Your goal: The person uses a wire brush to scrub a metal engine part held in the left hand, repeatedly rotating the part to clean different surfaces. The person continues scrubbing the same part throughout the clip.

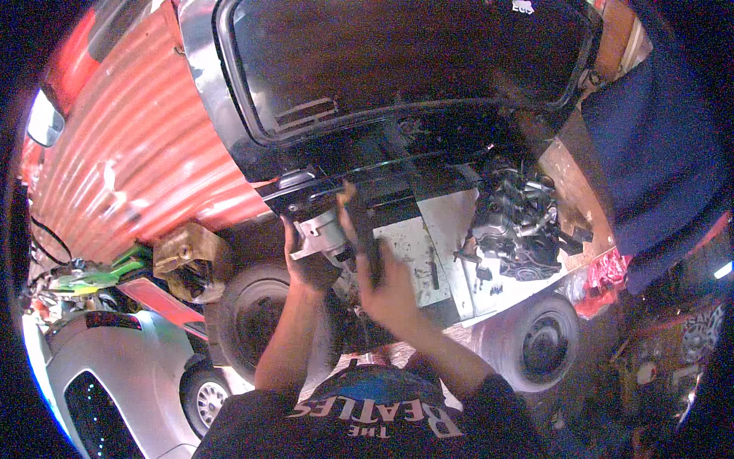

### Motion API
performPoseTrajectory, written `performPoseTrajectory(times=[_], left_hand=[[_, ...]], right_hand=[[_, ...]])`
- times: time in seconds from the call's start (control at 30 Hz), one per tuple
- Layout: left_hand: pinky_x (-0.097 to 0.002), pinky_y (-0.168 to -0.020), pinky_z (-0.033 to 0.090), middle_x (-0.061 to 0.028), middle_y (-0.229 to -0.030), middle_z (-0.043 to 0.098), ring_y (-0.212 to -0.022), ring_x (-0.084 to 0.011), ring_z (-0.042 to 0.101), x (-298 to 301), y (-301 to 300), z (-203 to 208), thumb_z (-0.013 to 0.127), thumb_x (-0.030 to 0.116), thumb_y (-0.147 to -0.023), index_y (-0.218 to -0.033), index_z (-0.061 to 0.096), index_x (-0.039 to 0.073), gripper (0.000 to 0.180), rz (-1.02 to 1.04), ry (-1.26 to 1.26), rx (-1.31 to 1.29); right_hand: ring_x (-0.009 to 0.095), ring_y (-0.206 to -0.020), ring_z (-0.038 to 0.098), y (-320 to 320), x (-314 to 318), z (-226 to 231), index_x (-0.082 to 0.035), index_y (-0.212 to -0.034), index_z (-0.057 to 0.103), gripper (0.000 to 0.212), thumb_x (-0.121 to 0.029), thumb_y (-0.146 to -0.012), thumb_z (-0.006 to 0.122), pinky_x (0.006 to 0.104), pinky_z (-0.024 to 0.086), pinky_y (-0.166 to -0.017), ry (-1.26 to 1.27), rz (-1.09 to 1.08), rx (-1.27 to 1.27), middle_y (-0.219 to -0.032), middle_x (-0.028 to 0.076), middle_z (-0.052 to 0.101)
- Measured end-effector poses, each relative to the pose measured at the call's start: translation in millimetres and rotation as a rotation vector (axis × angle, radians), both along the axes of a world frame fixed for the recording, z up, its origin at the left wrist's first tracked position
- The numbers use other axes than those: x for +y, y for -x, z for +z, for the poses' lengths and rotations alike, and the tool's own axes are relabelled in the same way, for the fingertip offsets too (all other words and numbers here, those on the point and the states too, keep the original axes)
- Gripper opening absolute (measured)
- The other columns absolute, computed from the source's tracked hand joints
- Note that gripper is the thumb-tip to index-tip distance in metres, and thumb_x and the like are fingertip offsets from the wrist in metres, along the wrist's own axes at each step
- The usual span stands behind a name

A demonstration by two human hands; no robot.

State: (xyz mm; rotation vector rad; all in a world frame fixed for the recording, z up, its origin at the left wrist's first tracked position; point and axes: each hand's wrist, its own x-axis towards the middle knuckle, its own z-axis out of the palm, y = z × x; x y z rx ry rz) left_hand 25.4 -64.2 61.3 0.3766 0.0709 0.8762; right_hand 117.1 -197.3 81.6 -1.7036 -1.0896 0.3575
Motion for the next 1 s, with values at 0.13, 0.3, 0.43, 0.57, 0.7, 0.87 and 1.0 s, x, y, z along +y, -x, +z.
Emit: performPoseTrajectory(times=[0.13, 0.3, 0.43, 0.57, 0.7, 0.87, 1.0], left_hand=[[-0.0426, -0.095, 0.048, -0.0091, -0.130, 0.060, -0.114, -0.0265, 0.058, 4.1, 10.1, 10.6, 0.051, 0.065, -0.091, -0.139, 0.048, 0.013, 0.072, 0.028, -0.046, 0.070], [-0.0469, -0.102, 0.045, -0.0112, -0.135, 0.057, -0.122, -0.0301, 0.055, 0.7, 9.7, 13.4, 0.048, 0.063, -0.093, -0.142, 0.046, 0.011, 0.071, -0.009, -0.076, -0.043], [-0.0505, -0.107, 0.040, -0.0103, -0.140, 0.053, -0.127, -0.0321, 0.051, 7.4, 15.6, 11.9, 0.046, 0.065, -0.092, -0.143, 0.045, 0.014, 0.072, 0.000, -0.062, -0.022], [-0.0512, -0.106, 0.041, -0.0104, -0.142, 0.051, -0.129, -0.0334, 0.049, -3.7, 14.6, 22.7, 0.047, 0.065, -0.092, -0.144, 0.045, 0.016, 0.071, -0.078, -0.069, -0.106], [-0.0529, -0.105, 0.041, -0.0123, -0.141, 0.052, -0.127, -0.0348, 0.051, 8.4, 16.7, 18.7, 0.045, 0.067, -0.092, -0.144, 0.043, 0.014, 0.074, -0.307, -0.064, -0.329], [-0.0545, -0.101, 0.046, -0.0167, -0.138, 0.053, -0.121, -0.0373, 0.055, -8.6, 11.4, 36.7, 0.042, 0.064, -0.094, -0.143, 0.043, 0.010, 0.073, -0.093, -0.077, -0.199], [-0.0515, -0.101, 0.046, -0.0137, -0.138, 0.054, -0.120, -0.0358, 0.055, -2.9, 15.0, 33.1, 0.044, 0.066, -0.092, -0.141, 0.047, 0.010, 0.075, -0.218, -0.084, -0.301]], right_hand=[[0.046, -0.068, 0.066, 13.3, -38.4, -9.9, 0.004, -0.124, 0.053, 0.052, -0.034, -0.090, 0.062, 0.0513, 0.055, -0.065, 0.059, 0.228, -0.214, -0.073, 0.026, 0.065], [0.040, -0.060, 0.066, -4.5, -8.6, 19.5, 0.002, -0.103, 0.056, 0.025, -0.020, -0.092, 0.059, 0.0471, 0.051, -0.053, -0.068, 0.014, -0.148, -0.067, 0.020, 0.064], [0.042, -0.063, 0.065, 1.6, -27.5, 7.8, 0.003, -0.103, 0.058, 0.030, -0.024, -0.090, 0.062, 0.0485, 0.051, -0.057, -0.297, 0.155, -0.513, -0.070, 0.023, 0.064], [0.042, -0.066, 0.067, -13.5, -24.4, 15.8, 0.004, -0.106, 0.058, 0.036, -0.026, -0.089, 0.063, 0.0480, 0.053, -0.060, -0.075, 0.047, -0.044, -0.073, 0.025, 0.065], [0.034, -0.059, 0.064, 3.8, -47.9, -3.9, 0.006, -0.109, 0.056, 0.034, -0.021, -0.089, 0.061, 0.0418, 0.048, -0.054, -0.047, 0.189, -0.297, -0.067, 0.021, 0.061], [0.028, -0.055, 0.056, -21.4, -23.5, 2.6, 0.004, -0.101, 0.058, 0.021, -0.015, -0.092, 0.058, 0.0397, 0.042, -0.053, -0.184, -0.108, -0.255, -0.063, 0.014, 0.058], [0.038, -0.069, 0.066, -2.4, -47.5, 6.8, 0.005, -0.116, 0.059, 0.039, -0.020, -0.087, 0.060, 0.0457, 0.051, -0.064, -0.192, 0.191, -0.329, -0.076, 0.025, 0.064]])
